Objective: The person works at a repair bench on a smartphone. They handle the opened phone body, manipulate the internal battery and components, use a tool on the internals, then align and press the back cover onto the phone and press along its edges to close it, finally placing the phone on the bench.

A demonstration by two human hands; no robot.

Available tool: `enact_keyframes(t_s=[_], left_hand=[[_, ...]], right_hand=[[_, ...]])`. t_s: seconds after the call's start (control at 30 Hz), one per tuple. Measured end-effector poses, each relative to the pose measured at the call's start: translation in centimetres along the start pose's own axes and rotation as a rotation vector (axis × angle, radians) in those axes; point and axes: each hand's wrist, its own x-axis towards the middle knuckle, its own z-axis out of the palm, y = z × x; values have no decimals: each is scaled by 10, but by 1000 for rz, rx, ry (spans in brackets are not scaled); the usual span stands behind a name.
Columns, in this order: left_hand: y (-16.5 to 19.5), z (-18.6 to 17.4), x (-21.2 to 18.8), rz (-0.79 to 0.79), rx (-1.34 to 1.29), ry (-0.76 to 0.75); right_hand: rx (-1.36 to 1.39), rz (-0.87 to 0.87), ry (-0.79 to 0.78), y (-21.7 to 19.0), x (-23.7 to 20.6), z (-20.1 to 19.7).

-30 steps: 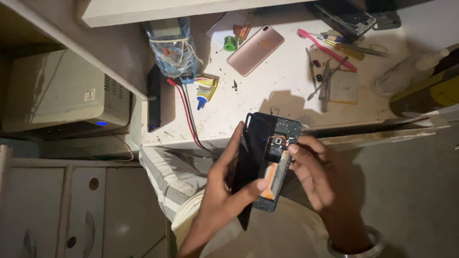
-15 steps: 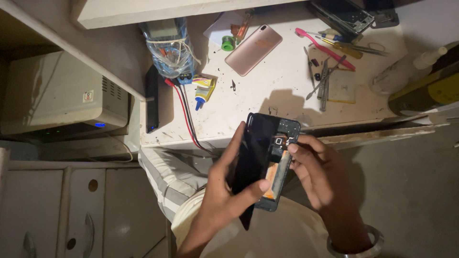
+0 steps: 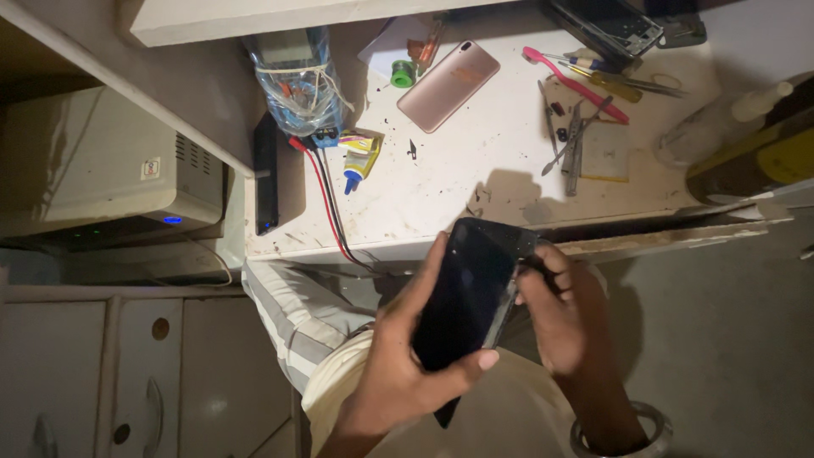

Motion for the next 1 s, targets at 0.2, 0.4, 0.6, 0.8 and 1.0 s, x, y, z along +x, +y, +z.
enact_keyframes(t_s=[0.2, 0.4, 0.6, 0.8, 1.0], left_hand=[[-4, 0, -2, 57, 60, 18], [-7, -1, -1, 75, 90, 26], [-5, -7, 0, -58, -28, 34], [-4, -7, 2, -44, -47, 29], [-7, -8, 1, -27, -12, 12]], right_hand=[[-182, 37, 9, -5, 1, 0], [-100, 26, 16, 0, 3, 4], [-211, 63, -70, 0, 10, -3], [-149, 18, -94, -1, 13, -3], [-261, 33, -82, 0, 13, -3]])
